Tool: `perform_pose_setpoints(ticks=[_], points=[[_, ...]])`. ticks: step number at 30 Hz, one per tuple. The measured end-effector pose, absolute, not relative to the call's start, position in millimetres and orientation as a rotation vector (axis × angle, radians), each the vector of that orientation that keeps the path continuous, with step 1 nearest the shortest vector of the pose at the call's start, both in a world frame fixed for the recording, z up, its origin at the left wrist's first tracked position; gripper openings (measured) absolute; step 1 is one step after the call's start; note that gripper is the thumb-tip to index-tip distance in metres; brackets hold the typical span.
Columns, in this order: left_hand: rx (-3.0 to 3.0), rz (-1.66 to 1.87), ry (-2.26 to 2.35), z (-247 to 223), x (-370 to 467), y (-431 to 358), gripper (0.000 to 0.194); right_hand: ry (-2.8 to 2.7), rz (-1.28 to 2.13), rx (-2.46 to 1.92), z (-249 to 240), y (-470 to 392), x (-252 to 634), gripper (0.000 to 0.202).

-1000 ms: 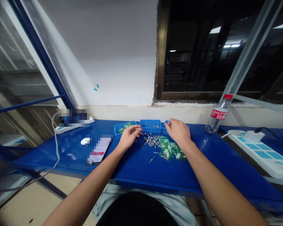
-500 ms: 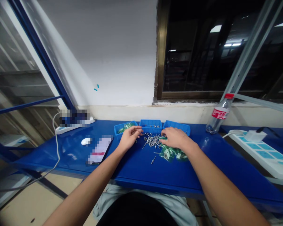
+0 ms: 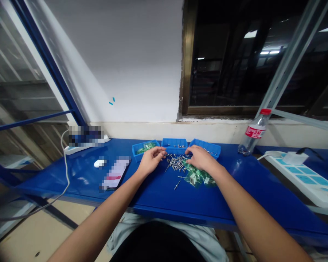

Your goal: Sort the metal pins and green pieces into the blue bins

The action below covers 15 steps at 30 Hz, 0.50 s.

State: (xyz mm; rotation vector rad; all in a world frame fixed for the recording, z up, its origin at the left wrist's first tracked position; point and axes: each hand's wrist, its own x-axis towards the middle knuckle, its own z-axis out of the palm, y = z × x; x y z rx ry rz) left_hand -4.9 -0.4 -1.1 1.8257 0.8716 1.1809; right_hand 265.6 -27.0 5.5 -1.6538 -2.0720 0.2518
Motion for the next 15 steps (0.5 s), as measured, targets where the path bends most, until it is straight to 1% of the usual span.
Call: perform_pose_setpoints(ticks=[4, 11, 13, 15], points=[[1.829, 1.183, 0.870, -1.4, -4.5, -0.4, 0.027, -1.931, 0.383, -1.644, 5.8, -24.8, 265.5, 0.030], [1.908, 1.172, 0.847, 3.7, -1.7, -6.9, 0.030, -1.694, 0.544, -1.302, 26.3, -30.9, 262.2, 0.023], [1.960, 1.157, 0.852, 6.4, -0.2, -10.3, 0.030, -1.634, 0.520, -1.240, 33.6, -35.2, 258.6, 0.024], [1.988, 1.143, 0.854, 8.8, 1.5, -13.8, 0.031, -1.573, 0.494, -1.171, 39.0, -39.8, 252.0, 0.030]])
